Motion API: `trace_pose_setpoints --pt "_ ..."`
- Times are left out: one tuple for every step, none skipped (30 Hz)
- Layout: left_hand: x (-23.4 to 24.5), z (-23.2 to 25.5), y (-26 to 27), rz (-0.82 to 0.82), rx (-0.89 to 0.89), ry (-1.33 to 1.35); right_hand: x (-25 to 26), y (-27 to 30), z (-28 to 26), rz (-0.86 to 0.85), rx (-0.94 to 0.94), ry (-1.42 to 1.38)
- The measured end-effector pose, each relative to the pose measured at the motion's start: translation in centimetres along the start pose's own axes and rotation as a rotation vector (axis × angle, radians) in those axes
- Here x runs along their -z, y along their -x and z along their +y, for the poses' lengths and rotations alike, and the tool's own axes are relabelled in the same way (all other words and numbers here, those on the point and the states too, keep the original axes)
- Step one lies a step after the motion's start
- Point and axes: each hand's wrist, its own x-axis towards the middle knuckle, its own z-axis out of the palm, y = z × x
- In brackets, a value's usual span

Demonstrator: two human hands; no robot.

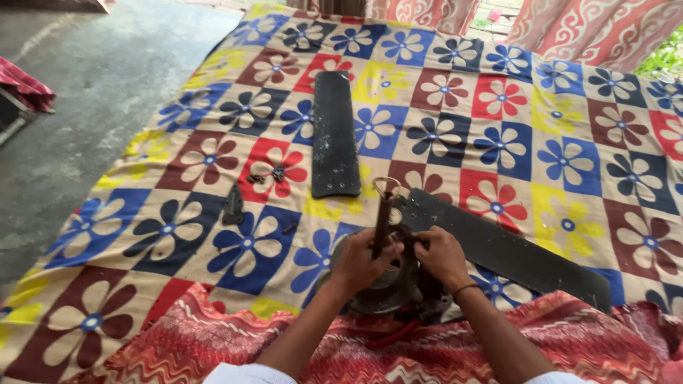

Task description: The person disassembles and reassembles parts of an electric fan, including the motor housing and fan blades. They use pliers to manipulate wires and fasteners, repeatedly attaching and detaching components on a patterned cloth surface.

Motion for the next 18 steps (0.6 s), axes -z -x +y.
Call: trace_pose_setpoints --pt "0.8 -0.1 0.2 -0.032 -0.029 0.046 -0.1 0.1 -0.5 0.049 0.006 -0.061" --pt "1.6 -0.5 0.4 -0.064 -0.058 0.093 -0.7 0.0 -1.1 0.101 0.152 -0.119" --pt "1.8 -1.0 0.5 -0.092 -0.086 0.149 -0.8 -0.3 -1.3 0.147 0.300 -0.166" --pt "1.6 -1.7 0.3 -0.035 -0.098 0.095 -0.6 -0.4 -1.1 0.191 0.448 -0.213" --pt "2.3 -2.5 0.6 0.025 -0.099 0.020 -1.2 -0.1 -1.4 0.130 0.378 -0.181" --pt "2.9 -3.3 1.3 0.084 -0.099 -0.056 -1.7 0.5 -1.7 0.069 0.309 -0.147" --pt "3.1 -3.9 1.2 0.081 -0.092 -0.141 -1.3 0.0 -1.7 0.025 0.246 -0.105" --pt "3.3 -4.3 1.3 0.079 -0.083 -0.226 -0.9 0.0 -1.6 -0.007 0.230 -0.103" --pt "3.1 -4.7 1.3 0.073 -0.077 -0.304 -0.3 0.5 -1.2 -0.037 0.208 -0.095" --pt "2.9 -5.0 1.3 0.102 -0.107 -0.327 0.2 0.8 -0.9 -0.067 0.186 -0.087" --pt "2.6 -5.3 1.4 0.128 -0.137 -0.347 0.8 1.0 -0.6 -0.109 0.165 -0.026" --pt "2.3 -5.5 1.0 0.154 -0.166 -0.367 1.5 1.0 -0.2 -0.150 0.142 0.035" --pt "2.1 -5.5 1.0 0.155 -0.173 -0.376 2.0 1.5 0.0 -0.202 0.110 0.092" --pt "2.0 -5.5 1.1 0.156 -0.179 -0.385 2.3 1.5 0.3 -0.260 0.059 0.079" --pt "1.9 -5.4 1.9 0.155 -0.172 -0.395 2.4 1.8 0.5 -0.331 0.004 0.063" --pt "1.8 -5.2 2.6 0.127 -0.212 -0.363 2.3 2.2 0.8 -0.401 -0.051 0.047" --pt "1.9 -5.0 2.5 0.106 -0.260 -0.332 2.2 2.1 1.0 -0.366 0.030 0.004" --pt "2.0 -4.6 2.6 0.086 -0.309 -0.300 2.1 2.0 1.1 -0.329 0.109 -0.040"
